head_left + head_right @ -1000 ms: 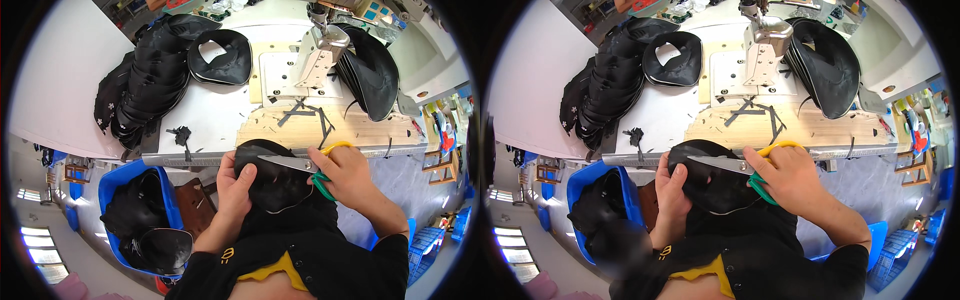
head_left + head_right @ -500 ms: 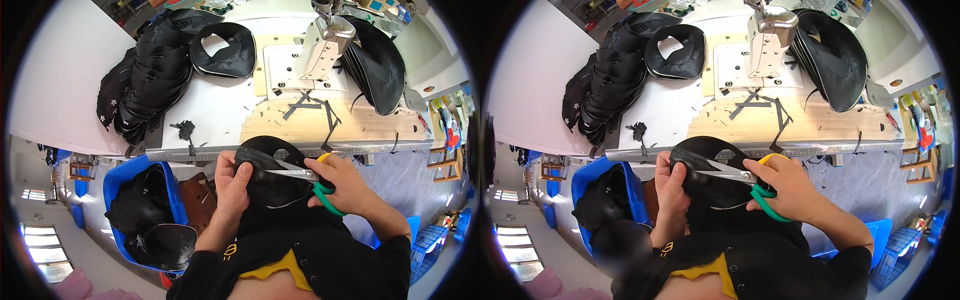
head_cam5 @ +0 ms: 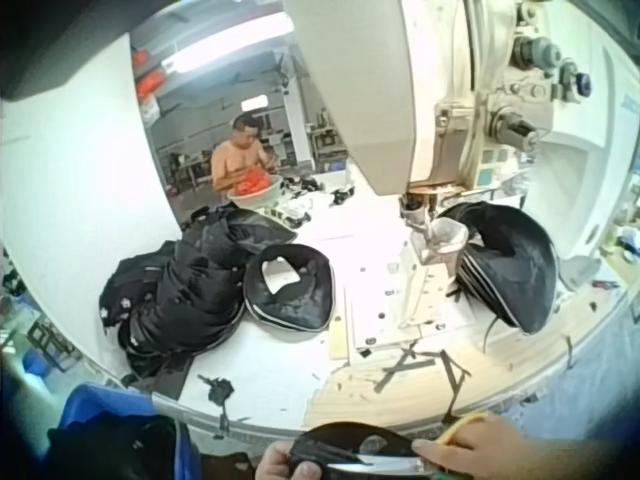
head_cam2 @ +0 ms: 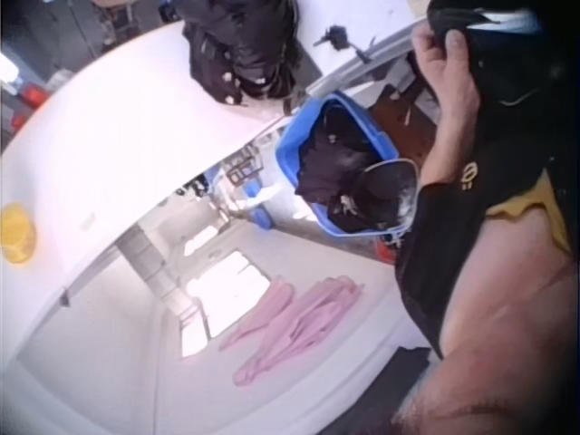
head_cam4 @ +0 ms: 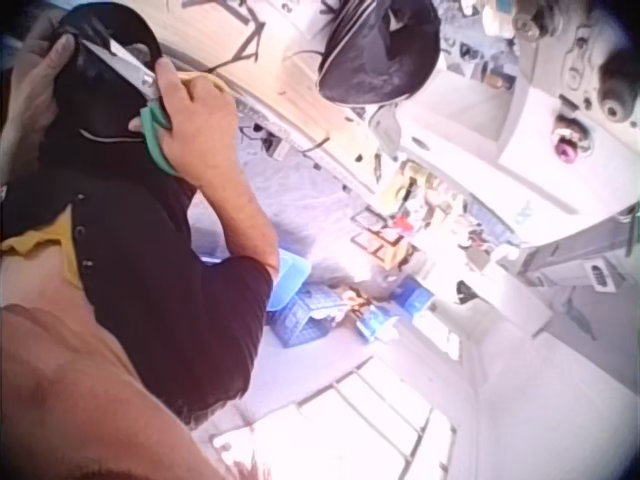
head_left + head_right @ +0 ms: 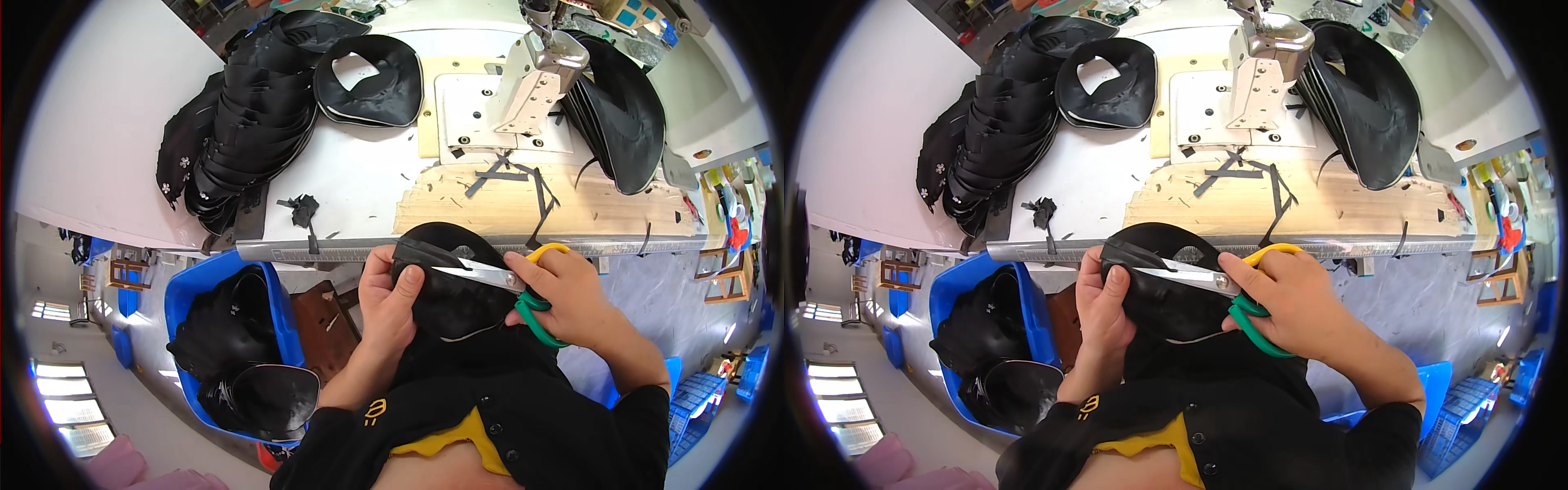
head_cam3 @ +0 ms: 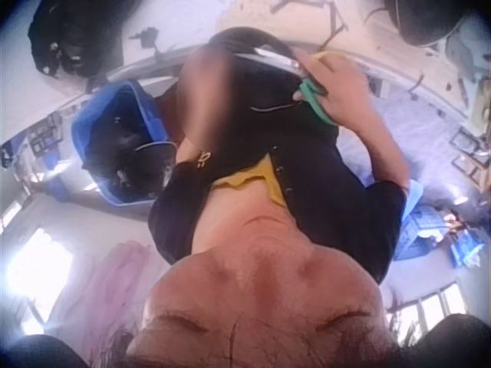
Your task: The person trims excess black fabric and threads from the edges of several black fabric pieces using scissors. They repeatedly pick up pieces from a blue bin, cut along the edges, and place the finished pieces back into the bin or onto a pile on the table.
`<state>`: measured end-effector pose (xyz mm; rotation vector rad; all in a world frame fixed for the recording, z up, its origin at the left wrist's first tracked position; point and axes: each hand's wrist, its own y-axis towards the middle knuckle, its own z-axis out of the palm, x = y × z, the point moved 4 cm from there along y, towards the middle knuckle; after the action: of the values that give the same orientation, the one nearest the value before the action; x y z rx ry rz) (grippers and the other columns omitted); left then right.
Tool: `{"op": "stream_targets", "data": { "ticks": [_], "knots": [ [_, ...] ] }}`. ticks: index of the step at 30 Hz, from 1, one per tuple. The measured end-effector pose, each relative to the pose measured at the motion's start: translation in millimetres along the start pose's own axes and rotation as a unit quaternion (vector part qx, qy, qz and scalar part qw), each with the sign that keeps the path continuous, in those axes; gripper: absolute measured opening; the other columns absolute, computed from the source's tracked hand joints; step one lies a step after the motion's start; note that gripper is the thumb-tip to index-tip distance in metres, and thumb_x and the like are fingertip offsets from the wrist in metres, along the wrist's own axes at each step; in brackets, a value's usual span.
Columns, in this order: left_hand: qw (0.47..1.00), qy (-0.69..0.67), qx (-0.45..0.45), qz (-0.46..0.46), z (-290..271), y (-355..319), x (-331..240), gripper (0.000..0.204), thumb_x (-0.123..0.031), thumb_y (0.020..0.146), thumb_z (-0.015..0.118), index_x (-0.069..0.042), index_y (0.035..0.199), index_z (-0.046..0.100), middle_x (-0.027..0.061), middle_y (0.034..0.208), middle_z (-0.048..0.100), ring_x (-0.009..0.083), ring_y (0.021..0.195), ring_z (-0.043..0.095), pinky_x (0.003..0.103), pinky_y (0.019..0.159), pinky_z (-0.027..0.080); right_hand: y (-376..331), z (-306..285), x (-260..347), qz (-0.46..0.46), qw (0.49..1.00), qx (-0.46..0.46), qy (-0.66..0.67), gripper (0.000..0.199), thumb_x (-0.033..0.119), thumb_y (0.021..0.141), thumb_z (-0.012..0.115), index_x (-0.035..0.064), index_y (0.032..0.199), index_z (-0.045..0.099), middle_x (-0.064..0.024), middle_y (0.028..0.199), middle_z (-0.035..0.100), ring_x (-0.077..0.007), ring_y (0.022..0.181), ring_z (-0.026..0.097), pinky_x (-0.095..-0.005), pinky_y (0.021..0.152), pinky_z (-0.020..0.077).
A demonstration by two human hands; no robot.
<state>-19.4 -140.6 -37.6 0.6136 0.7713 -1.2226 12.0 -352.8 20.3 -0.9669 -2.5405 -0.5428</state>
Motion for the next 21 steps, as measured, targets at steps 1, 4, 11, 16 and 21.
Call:
{"op": "stream_targets", "data": {
  "ticks": [1,4,11,16,21],
  "knots": [
    [1.0,0.005,-0.001,-0.004,2,0,-2,0.021,-0.009,0.085,0.066,-0.003,0.098,0.05,0.0051,0.094,0.061,0.0096,0.082,0.057,0.024,0.076,0.048,-1,0,-3,0.009,0.999,0.015,0.027,0.063,0.037,0.068,0.076,0.0096,0.121,0.054,-0.0051,0.081,0.053,-0.0236,0.077,0.053,-0.0364,0.069,0.0431],
    [1.0,0.02,0.001,0.002,2,-1,-3,0.021,-0.008,0.085,0.066,-0.002,0.099,0.052,0.005,0.092,0.062,0.0089,0.08,0.057,0.023,0.075,0.048,0,-4,-4,-0.004,1.0,0.011,0.02,0.065,0.037,0.065,0.077,0.0094,0.119,0.055,-0.0047,0.079,0.054,-0.0239,0.072,0.055,-0.0355,0.066,0.0448],
    [0.983,0.141,0.081,0.089,11,-14,-7,0.016,-0.001,0.085,0.064,-0.001,0.098,0.055,0.0041,0.09,0.063,0.0059,0.079,0.056,0.02,0.073,0.044,16,-14,9,-0.059,0.998,0.003,-0.035,0.069,0.042,0.063,0.076,0.0104,0.12,0.055,-0.0046,0.076,0.055,-0.0248,0.067,0.055,-0.0368,0.063,0.0446],
    [0.982,0.132,0.097,0.088,12,-15,-7,0.017,0.0,0.085,0.063,-0.001,0.099,0.055,0.004,0.09,0.063,0.0058,0.08,0.056,0.02,0.073,0.044,8,-11,3,-0.057,0.998,0.021,-0.01,0.07,0.044,0.064,0.075,0.0113,0.122,0.053,-0.0048,0.079,0.056,-0.0249,0.068,0.055,-0.0364,0.062,0.0438],
    [0.984,0.123,0.101,0.077,11,-15,-3,0.017,0.001,0.084,0.064,-0.001,0.098,0.055,0.0039,0.09,0.063,0.006,0.081,0.056,0.02,0.074,0.045,11,-11,5,-0.078,0.997,-0.013,0.002,0.069,0.043,0.064,0.075,0.0112,0.121,0.054,-0.0049,0.077,0.057,-0.0246,0.065,0.055,-0.0358,0.058,0.0445]
  ]
}}
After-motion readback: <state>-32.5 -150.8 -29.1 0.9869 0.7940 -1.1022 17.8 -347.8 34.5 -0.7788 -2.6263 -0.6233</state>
